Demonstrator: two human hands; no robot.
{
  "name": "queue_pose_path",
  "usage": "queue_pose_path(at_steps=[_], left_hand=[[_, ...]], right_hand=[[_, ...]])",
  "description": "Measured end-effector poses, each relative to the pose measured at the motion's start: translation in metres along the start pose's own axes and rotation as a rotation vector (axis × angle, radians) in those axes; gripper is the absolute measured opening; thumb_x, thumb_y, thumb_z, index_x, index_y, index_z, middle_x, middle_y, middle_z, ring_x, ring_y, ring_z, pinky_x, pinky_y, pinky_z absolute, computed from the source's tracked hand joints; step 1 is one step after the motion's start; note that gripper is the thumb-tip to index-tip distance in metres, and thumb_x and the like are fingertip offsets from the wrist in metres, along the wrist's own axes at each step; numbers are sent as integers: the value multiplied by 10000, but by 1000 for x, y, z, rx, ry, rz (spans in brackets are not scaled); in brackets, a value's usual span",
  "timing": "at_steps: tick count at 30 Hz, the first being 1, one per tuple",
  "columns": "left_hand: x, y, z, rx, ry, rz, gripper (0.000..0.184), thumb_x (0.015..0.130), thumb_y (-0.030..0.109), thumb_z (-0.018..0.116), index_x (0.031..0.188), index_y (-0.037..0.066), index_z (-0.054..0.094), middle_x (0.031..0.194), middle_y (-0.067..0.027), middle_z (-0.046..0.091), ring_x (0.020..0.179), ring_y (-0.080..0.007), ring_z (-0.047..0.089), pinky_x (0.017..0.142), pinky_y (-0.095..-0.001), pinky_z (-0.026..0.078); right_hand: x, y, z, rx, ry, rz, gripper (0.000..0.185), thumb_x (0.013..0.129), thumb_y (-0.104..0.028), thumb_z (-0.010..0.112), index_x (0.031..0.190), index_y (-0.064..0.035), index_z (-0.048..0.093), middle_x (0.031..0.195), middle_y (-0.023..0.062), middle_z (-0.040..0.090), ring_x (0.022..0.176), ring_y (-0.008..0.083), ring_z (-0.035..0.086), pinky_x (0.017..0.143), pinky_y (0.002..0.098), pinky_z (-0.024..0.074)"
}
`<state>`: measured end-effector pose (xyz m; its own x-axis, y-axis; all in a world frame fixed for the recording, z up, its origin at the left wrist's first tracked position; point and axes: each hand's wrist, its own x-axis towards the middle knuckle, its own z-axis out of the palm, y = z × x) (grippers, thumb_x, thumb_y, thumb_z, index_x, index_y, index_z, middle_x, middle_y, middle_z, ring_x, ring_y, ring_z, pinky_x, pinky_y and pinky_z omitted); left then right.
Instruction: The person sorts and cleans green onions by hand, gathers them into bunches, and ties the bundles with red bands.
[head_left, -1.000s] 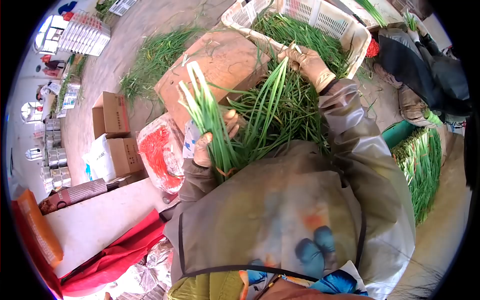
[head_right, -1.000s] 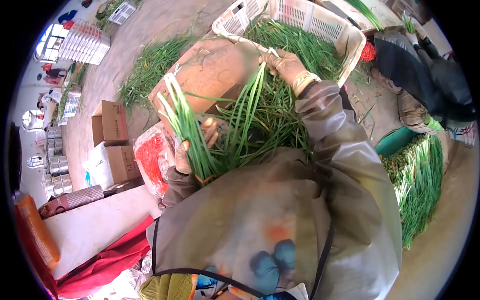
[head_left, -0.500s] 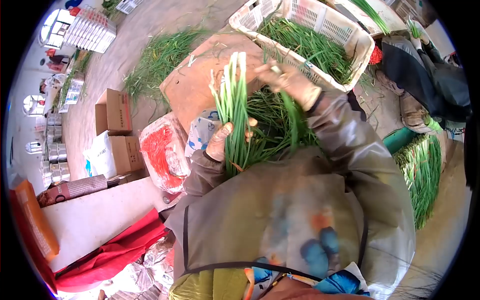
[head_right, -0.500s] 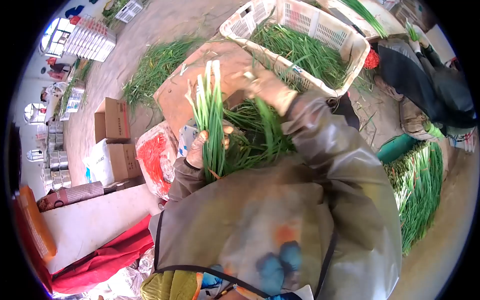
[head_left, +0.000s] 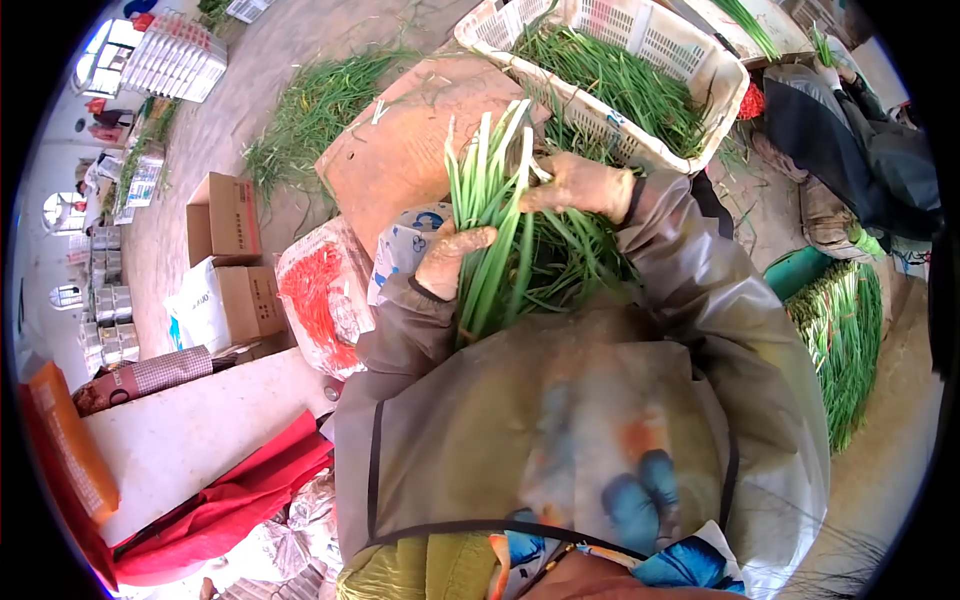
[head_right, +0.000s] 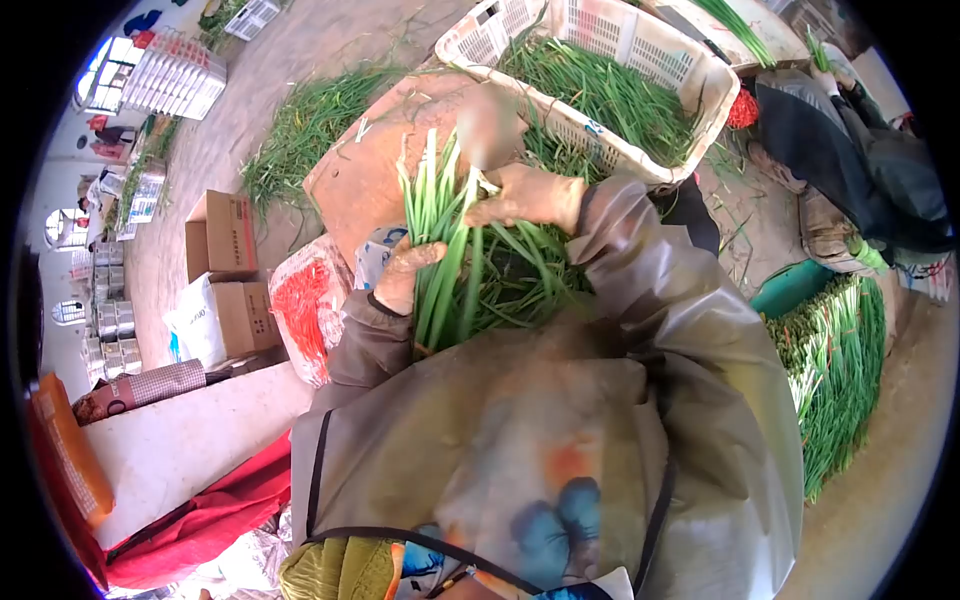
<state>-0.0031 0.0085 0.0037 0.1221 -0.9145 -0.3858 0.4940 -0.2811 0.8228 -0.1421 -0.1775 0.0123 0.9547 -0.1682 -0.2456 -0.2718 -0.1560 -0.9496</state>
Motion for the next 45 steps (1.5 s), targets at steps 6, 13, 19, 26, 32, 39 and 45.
queue_pose_path(at_steps=[6, 13, 19, 26, 32, 39, 45], left_hand=[[-12, -8, -23, -24, -5, 56, 386, 718, 314, 648, 954, 20, 569, 725, -64, 584, 607, -165, 552, 544, -270, 454], [-11, 0, -8, -23, 66, 131, 361, 736, 225, 649, 1017, 12, 574, 828, -61, 609, 702, -160, 581, 636, -277, 480], [-3, -15, -19, -116, 51, 100, 354, 773, 168, 629, 1081, 17, 542, 914, -74, 605, 849, -189, 591, 763, -312, 475], [-15, -4, -41, -223, 21, 59, 434, 771, 192, 661, 1146, 43, 498, 896, -63, 574, 776, -172, 555, 719, -284, 464], [-5, -7, -19, -261, 13, 108, 612, 821, 435, 578, 1283, 70, 410, 927, -68, 591, 788, -160, 561, 729, -294, 474], [1, 0, 11, -164, -175, -28, 591, 867, 390, 520, 1338, 83, 338, 1075, -110, 591, 910, -195, 582, 795, -307, 480], [6, -12, -13, -291, -24, 97, 596, 862, 392, 530, 1345, 106, 332, 1124, -117, 568, 927, -198, 566, 828, -337, 457]], right_hand=[[-38, 8, -25, 721, 116, 91, 322, 776, -329, 661, 938, -52, 637, 668, -38, 541, 488, 79, 424, 528, 251, 395], [-10, 1, -3, 36, 374, 77, 398, 793, -376, 647, 1043, -72, 590, 778, 16, 564, 584, 74, 455, 521, 237, 393], [9, 5, 13, 229, 178, 49, 246, 746, -233, 660, 869, -25, 612, 692, 43, 568, 581, 127, 490, 548, 265, 403], [-13, 52, -22, 468, 495, 57, 170, 782, -233, 639, 877, -93, 628, 768, 21, 619, 574, 94, 470, 528, 218, 382], [-20, 27, -24, -205, 795, -121, 238, 907, -214, 490, 897, 9, 572, 703, 27, 578, 551, 125, 472, 520, 223, 395], [17, -12, 3, 289, 406, -53, 341, 796, -291, 667, 949, -4, 565, 613, 11, 528, 448, 88, 450, 402, 233, 370], [9, 4, 3, 468, 437, 13, 174, 824, -171, 624, 892, -13, 594, 591, 21, 547, 391, 90, 411, 378, 232, 321]])
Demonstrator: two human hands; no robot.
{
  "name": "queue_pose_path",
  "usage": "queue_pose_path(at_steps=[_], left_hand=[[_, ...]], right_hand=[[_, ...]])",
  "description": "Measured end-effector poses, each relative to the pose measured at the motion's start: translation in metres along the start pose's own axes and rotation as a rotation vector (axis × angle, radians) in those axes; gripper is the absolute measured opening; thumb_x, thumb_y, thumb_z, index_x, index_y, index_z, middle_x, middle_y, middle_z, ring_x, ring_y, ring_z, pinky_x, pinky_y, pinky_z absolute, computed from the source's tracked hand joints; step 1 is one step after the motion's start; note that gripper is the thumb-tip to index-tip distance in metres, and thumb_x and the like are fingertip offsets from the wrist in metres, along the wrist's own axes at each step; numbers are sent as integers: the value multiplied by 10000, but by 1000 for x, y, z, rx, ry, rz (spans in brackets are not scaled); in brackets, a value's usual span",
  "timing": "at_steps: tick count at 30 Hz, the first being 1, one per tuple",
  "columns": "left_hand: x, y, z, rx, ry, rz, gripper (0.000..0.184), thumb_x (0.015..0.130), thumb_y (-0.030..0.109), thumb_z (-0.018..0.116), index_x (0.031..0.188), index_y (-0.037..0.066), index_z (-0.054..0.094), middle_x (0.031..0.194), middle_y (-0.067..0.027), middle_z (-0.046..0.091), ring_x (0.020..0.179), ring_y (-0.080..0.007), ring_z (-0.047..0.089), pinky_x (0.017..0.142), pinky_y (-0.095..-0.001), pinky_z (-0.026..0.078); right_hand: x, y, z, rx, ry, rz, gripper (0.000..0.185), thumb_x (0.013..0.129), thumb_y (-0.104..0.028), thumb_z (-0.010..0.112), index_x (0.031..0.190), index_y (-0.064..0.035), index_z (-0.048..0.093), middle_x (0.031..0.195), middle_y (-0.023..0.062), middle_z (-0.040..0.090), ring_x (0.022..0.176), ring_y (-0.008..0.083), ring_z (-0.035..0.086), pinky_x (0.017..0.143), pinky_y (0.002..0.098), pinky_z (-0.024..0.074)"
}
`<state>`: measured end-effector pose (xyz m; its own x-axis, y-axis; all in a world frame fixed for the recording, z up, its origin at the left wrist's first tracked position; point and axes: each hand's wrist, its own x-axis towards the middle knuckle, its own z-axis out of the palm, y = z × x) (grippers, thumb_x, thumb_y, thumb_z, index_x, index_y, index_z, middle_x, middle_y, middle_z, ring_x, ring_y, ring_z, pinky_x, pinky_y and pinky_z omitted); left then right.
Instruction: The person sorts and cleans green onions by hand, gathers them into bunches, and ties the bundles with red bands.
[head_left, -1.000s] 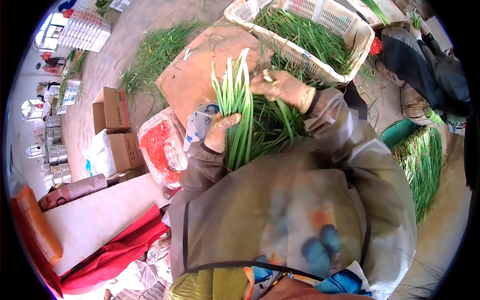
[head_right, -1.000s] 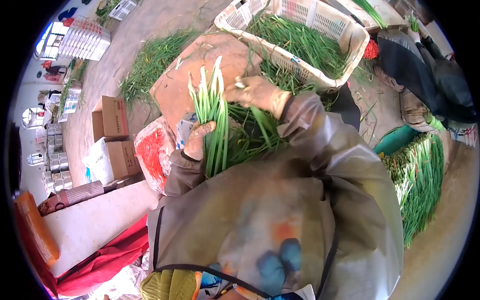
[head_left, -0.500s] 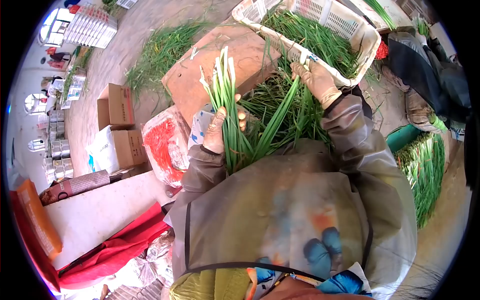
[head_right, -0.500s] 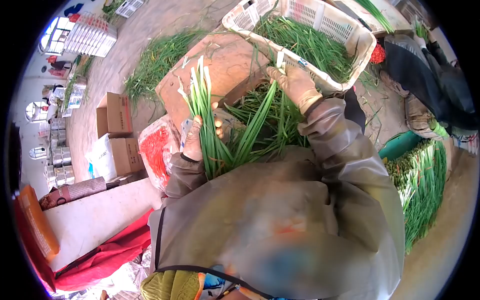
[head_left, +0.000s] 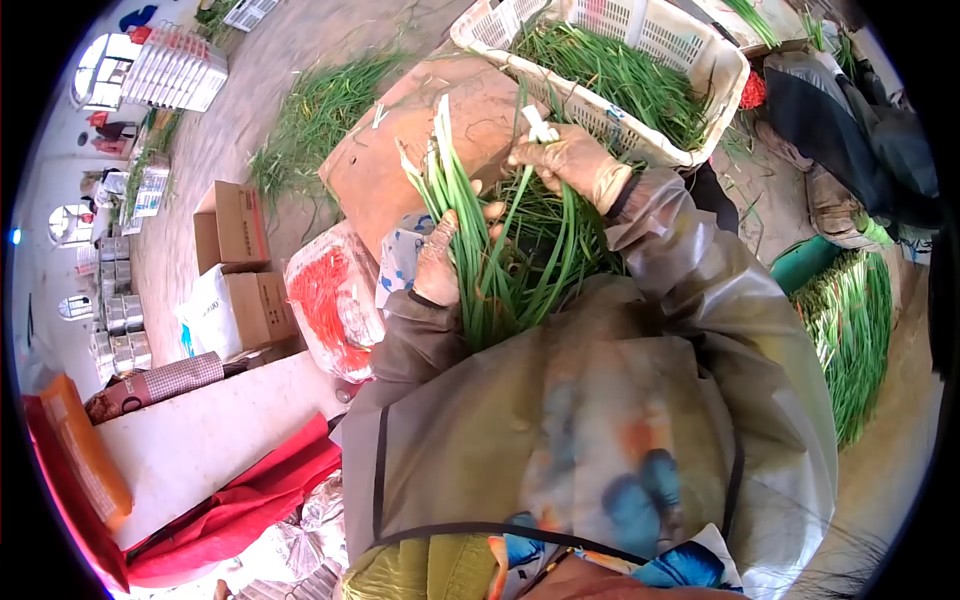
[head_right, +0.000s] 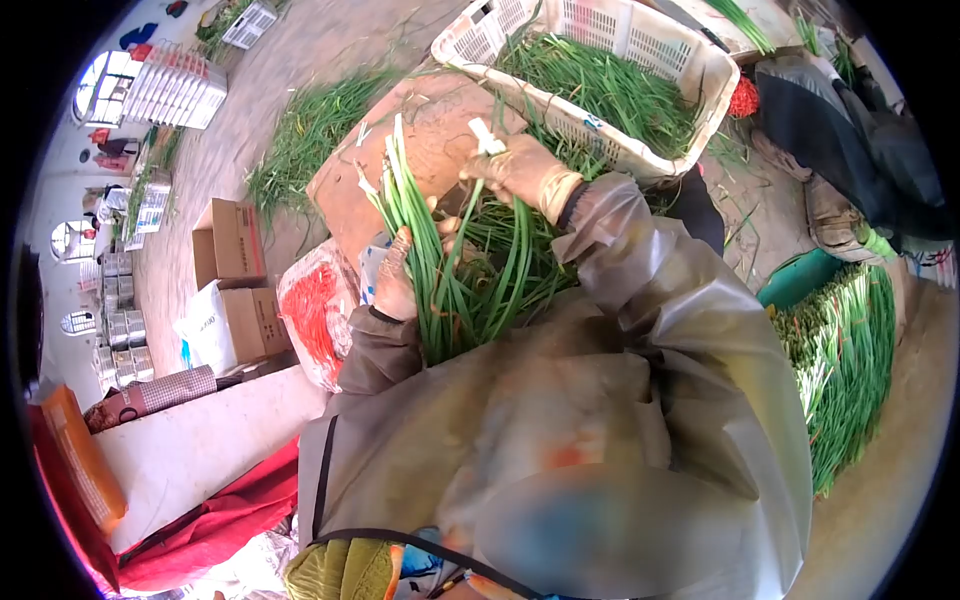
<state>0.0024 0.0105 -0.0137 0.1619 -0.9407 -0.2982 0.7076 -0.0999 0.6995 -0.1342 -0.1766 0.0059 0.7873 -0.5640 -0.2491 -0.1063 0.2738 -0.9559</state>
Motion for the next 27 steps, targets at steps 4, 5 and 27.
queue_pose_path(at_steps=[4, 5, 27], left_hand=[[-2, -1, -2, -69, -103, 21, 614, 856, 410, 534, 1355, 121, 320, 1111, -114, 575, 906, -192, 568, 820, -338, 458], [-2, -1, -1, -46, -104, 21, 624, 855, 418, 531, 1359, 121, 313, 1107, -113, 577, 902, -190, 568, 815, -338, 459], [27, 3, 25, 148, 145, 42, 266, 775, 199, 667, 964, 36, 575, 805, -77, 621, 686, -164, 594, 604, -265, 493]], right_hand=[[11, 7, -30, -459, 253, 21, 306, 807, -249, 651, 977, -10, 563, 668, 27, 581, 441, 97, 459, 411, 245, 376], [13, 15, -35, -584, 447, -232, 325, 795, -267, 662, 989, -23, 571, 691, 31, 579, 513, 112, 484, 472, 250, 409], [-8, -11, 13, -80, -80, 116, 192, 770, -216, 640, 813, -36, 589, 549, 24, 506, 403, 105, 401, 405, 244, 311]])
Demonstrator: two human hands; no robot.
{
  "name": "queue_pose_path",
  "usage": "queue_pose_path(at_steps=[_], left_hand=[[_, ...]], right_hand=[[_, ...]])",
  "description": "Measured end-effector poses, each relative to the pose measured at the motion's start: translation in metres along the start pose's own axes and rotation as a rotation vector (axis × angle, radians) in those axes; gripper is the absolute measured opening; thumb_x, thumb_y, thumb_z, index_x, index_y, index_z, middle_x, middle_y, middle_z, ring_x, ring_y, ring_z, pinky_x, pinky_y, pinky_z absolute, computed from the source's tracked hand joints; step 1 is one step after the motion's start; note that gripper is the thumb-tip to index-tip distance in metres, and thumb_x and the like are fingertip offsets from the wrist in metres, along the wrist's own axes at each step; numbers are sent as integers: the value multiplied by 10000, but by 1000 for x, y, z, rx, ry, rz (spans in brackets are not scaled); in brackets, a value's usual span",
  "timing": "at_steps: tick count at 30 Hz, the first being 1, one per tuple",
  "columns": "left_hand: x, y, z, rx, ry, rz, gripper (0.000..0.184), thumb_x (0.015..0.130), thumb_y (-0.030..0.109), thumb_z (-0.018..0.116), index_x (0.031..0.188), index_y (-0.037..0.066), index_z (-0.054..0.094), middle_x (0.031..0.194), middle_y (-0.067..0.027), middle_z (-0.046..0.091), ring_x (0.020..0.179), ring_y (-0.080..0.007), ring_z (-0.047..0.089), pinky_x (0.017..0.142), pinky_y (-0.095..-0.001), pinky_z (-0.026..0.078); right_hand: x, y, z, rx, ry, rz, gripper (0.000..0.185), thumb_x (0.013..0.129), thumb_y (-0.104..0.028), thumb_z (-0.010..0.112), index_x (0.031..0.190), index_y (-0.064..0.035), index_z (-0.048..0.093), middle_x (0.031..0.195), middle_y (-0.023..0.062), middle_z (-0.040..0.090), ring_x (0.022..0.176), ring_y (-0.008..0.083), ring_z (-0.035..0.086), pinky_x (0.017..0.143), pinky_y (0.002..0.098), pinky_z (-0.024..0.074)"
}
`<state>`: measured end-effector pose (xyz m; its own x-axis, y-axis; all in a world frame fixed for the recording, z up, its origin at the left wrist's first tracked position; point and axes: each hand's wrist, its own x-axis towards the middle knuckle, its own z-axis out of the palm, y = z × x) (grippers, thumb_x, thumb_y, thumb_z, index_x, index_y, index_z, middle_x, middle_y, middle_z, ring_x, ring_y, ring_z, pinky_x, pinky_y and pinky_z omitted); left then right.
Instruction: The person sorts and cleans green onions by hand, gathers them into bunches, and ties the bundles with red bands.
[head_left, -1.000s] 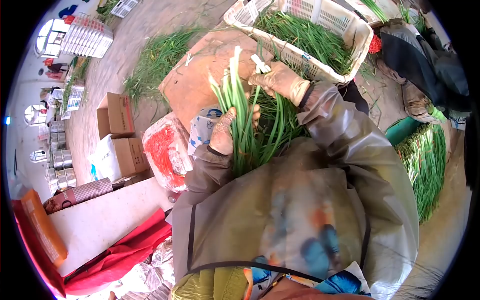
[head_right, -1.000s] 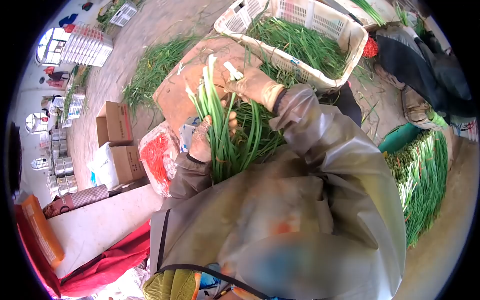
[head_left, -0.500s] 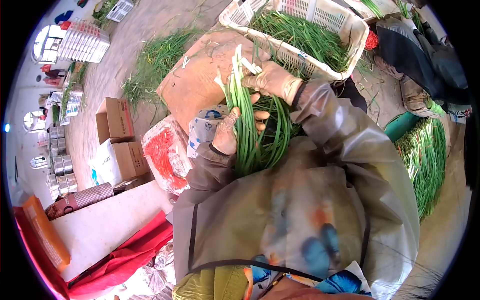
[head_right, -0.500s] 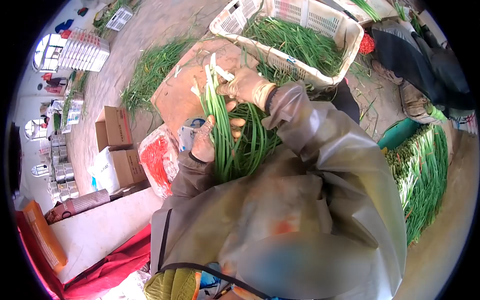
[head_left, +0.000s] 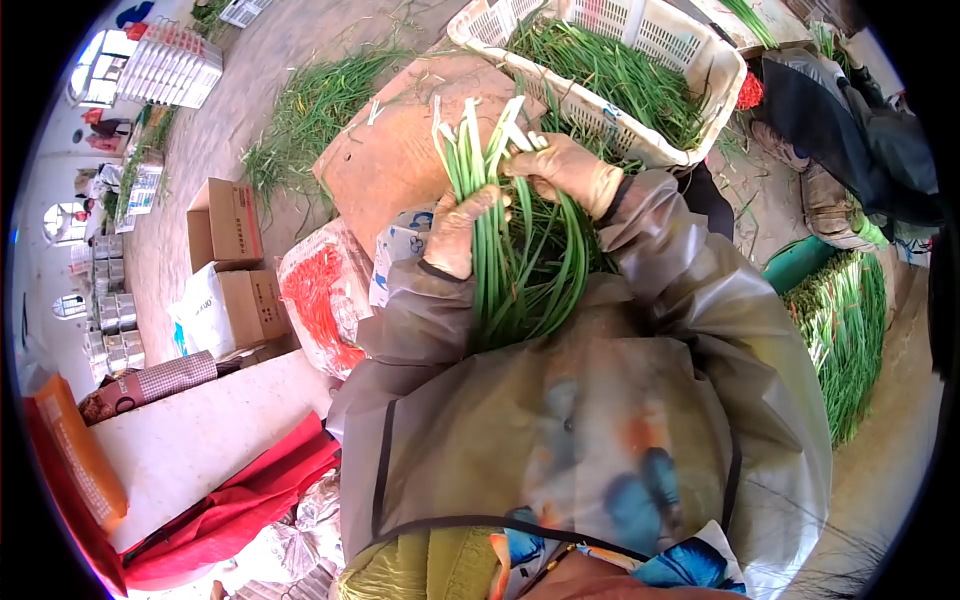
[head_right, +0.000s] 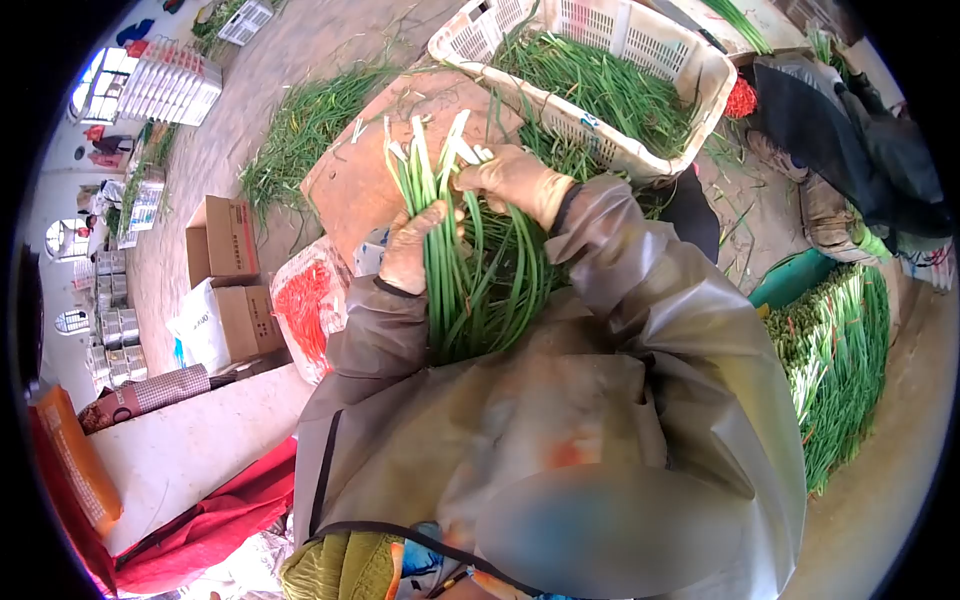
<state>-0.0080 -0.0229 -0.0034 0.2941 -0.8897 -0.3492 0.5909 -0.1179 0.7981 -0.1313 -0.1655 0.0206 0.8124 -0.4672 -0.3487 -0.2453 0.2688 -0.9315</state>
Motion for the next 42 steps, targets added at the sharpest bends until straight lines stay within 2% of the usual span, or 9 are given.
queue_pose_path(at_steps=[13, 15, 19, 23, 27, 31, 35, 39, 42], left_hand=[[-5, -2, -22, -75, 2, -64, 377, 844, 270, 587, 1152, 60, 531, 874, -63, 607, 649, -135, 542, 557, -250, 453], [-5, -1, -26, -112, 56, -40, 384, 847, 257, 575, 1178, 67, 536, 855, -42, 596, 666, -137, 551, 590, -274, 475], [-11, -1, -22, -58, 178, 27, 312, 797, 147, 626, 1093, 63, 573, 830, -37, 604, 664, -141, 572, 591, -284, 490], [-7, -5, -3, -93, 131, 136, 349, 736, -71, 624, 1049, 72, 572, 875, -25, 618, 707, -139, 585, 633, -268, 499], [-8, -6, 24, -118, 66, 212, 316, 754, -33, 632, 1049, 60, 565, 897, -29, 620, 751, -135, 583, 675, -264, 495], [-8, -7, 4, -100, 104, 248, 264, 775, 26, 641, 1028, 46, 569, 892, -50, 623, 766, -154, 598, 677, -262, 495], [-2, -3, -27, -200, 109, 164, 229, 821, 113, 615, 1029, 40, 553, 764, -46, 569, 635, -172, 556, 570, -270, 472], [-18, 8, -24, -8, 86, 84, 334, 804, 150, 651, 1102, 46, 542, 795, -39, 580, 591, -117, 508, 500, -245, 420], [-20, 8, -14, -22, 28, 154, 470, 838, 257, 608, 1244, 75, 458, 837, -51, 603, 655, -135, 534, 564, -267, 455]], right_hand=[[-37, 4, -58, 681, -289, -362, 197, 826, -202, 546, 695, -71, 477, 499, -46, 406, 350, 25, 320, 326, 175, 268], [-41, 3, -77, 585, -153, -298, 166, 831, -196, 563, 755, -52, 527, 499, -48, 407, 348, 24, 326, 331, 185, 286], [-12, 41, -85, -826, 787, -354, 448, 781, -271, 668, 1101, 19, 549, 722, 80, 605, 562, 134, 532, 519, 245, 436], [-6, 27, -20, -126, 404, -355, 190, 813, -242, 639, 943, -105, 609, 753, -2, 600, 515, 70, 474, 432, 192, 384], [6, 4, 13, -87, 116, -243, 748, 724, -245, 740, 1289, 51, 348, 712, 22, 588, 483, 65, 436, 436, 193, 356], [12, 5, 5, -183, 44, -245, 839, 710, -214, 751, 1323, 88, 264, 667, 24, 574, 487, 66, 440, 442, 199, 364], [12, 17, -15, -159, 111, -173, 436, 726, -132, 704, 1134, -96, 555, 673, -13, 558, 510, 66, 451, 444, 202, 374], [3, -19, -86, 83, 680, -8, 320, 729, -252, 711, 1025, -179, 617, 764, 6, 603, 562, 100, 514, 496, 216, 439], [10, -12, -163, -893, 1099, -528, 214, 853, -294, 570, 1003, -150, 618, 785, 18, 632, 589, 101, 546, 519, 244, 463]])
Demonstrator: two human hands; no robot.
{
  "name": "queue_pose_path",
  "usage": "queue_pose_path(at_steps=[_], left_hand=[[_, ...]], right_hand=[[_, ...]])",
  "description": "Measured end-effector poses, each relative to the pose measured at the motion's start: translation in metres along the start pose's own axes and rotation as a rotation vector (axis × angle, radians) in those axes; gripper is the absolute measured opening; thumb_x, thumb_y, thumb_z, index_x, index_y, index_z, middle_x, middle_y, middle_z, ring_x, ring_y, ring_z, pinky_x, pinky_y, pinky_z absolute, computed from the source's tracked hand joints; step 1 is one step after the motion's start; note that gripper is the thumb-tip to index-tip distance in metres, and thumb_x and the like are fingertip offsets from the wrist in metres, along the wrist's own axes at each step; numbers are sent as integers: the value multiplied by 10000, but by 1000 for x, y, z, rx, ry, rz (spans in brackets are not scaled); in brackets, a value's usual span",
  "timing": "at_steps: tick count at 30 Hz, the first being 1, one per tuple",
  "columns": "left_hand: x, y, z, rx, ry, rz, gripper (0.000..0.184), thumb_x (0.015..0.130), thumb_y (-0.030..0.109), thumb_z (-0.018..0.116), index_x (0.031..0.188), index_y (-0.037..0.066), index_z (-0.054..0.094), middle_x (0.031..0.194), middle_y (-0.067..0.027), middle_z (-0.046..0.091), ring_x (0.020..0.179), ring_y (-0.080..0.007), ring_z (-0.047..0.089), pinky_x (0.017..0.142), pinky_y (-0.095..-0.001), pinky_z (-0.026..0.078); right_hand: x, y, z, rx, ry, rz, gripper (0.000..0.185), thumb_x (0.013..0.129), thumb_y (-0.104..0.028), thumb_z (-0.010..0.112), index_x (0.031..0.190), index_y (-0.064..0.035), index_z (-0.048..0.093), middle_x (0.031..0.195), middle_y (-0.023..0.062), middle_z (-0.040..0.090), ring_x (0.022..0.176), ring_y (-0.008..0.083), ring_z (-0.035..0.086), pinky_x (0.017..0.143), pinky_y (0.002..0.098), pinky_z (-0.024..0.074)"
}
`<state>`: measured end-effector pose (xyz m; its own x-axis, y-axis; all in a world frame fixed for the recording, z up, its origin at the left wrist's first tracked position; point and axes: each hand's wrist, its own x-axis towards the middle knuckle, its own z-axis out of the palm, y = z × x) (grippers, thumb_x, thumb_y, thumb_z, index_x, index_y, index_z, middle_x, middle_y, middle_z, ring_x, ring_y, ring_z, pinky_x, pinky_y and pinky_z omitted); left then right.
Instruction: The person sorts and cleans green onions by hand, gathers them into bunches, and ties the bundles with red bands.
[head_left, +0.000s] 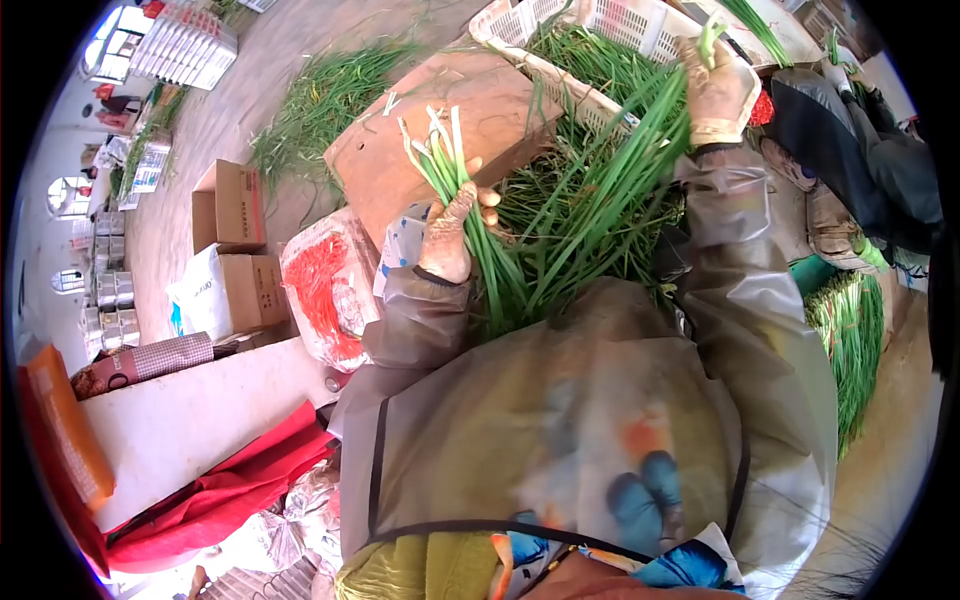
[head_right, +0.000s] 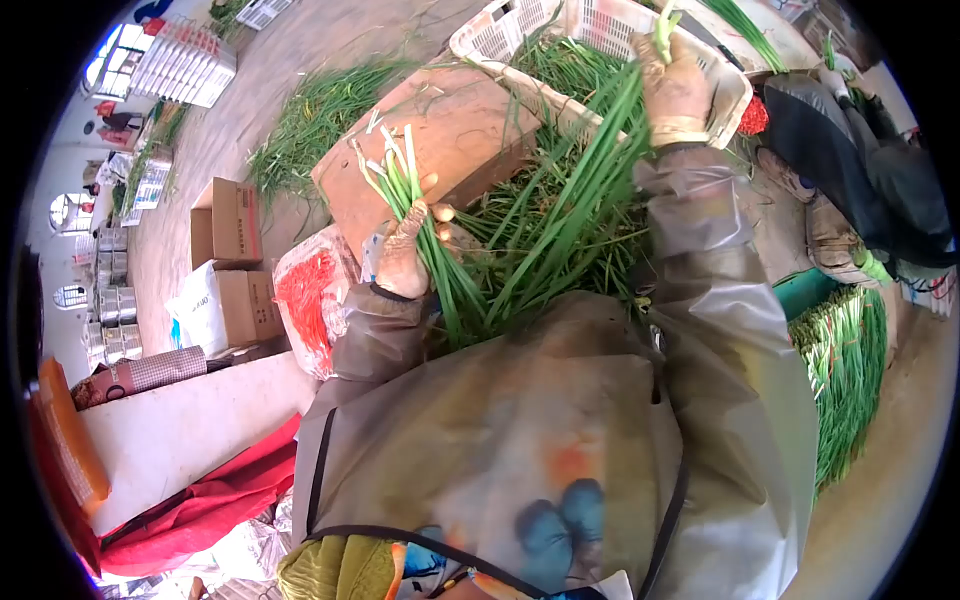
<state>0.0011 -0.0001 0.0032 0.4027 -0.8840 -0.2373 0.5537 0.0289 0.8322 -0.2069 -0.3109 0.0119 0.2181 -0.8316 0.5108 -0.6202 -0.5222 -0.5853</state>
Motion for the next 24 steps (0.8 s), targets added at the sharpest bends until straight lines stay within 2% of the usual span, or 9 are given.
queue_pose_path(at_steps=[2, 3, 6, 7, 9, 13, 15, 21, 24], left_hand=[[4, -2, 1, -35, -23, 6, 473, 853, 268, 586, 1259, 73, 443, 853, -58, 608, 673, -141, 542, 584, -271, 462], [4, -1, 4, -129, -56, -13, 460, 858, 244, 571, 1259, 65, 440, 864, -65, 611, 683, -146, 549, 597, -271, 466], [11, -7, 6, -172, -88, -44, 459, 864, 227, 545, 1274, 65, 419, 898, -76, 605, 705, -159, 548, 603, -282, 470], [13, -9, 6, -118, -88, -55, 471, 865, 233, 532, 1288, 74, 401, 919, -81, 596, 718, -168, 540, 597, -294, 471], [10, -9, 11, -90, -67, -58, 411, 842, 184, 556, 1224, 63, 465, 906, -92, 610, 712, -171, 558, 594, -296, 477], [8, -17, 23, 63, -12, -72, 255, 799, 99, 604, 1046, 45, 571, 824, -92, 638, 619, -170, 582, 559, -290, 493], [8, -17, 23, -26, -8, -92, 292, 762, 8, 614, 1047, 33, 557, 846, -76, 635, 656, -163, 601, 579, -280, 503], [18, -35, 6, 46, 45, 69, 324, 724, -86, 608, 1025, 28, 574, 879, -59, 626, 678, -155, 586, 612, -278, 492], [18, -37, 3, 30, 2, 87, 331, 716, -86, 619, 1027, 20, 576, 831, -64, 622, 648, -155, 574, 584, -268, 471]], right_hand=[[4, -38, -27, -149, 136, -61, 215, 893, -289, 512, 998, -134, 619, 792, 25, 639, 604, 98, 554, 525, 249, 467], [8, -23, -21, 351, -118, -4, 273, 905, -305, 490, 1035, -94, 604, 810, 58, 633, 643, 126, 582, 541, 250, 482], [-20, -81, -45, 998, -836, 211, 203, 850, -200, 542, 932, -35, 626, 861, 63, 614, 697, 118, 557, 597, 241, 470], [-36, -111, -42, 748, -806, 227, 145, 807, -106, 553, 920, -44, 621, 836, 49, 604, 682, 108, 542, 662, 254, 468], [-64, -121, -14, 870, -911, 211, 182, 786, -113, 597, 958, -58, 623, 929, 43, 627, 677, 125, 543, 706, 271, 473], [-93, -127, 37, 679, -1009, 187, 337, 752, -232, 706, 1001, -25, 614, 906, 67, 644, 737, 140, 570, 744, 253, 460], [-99, -123, 47, 777, -1019, 139, 466, 716, -317, 719, 1051, -17, 595, 949, 120, 637, 869, 236, 586, 808, 312, 437], [-97, -123, 44, 523, -1091, 46, 532, 722, -403, 678, 1070, -17, 565, 823, 194, 628, 791, 334, 585, 749, 360, 446], [-96, -115, 44, 549, -1142, 35, 365, 763, -316, 657, 979, -25, 612, 809, 121, 629, 720, 231, 567, 680, 312, 451]])
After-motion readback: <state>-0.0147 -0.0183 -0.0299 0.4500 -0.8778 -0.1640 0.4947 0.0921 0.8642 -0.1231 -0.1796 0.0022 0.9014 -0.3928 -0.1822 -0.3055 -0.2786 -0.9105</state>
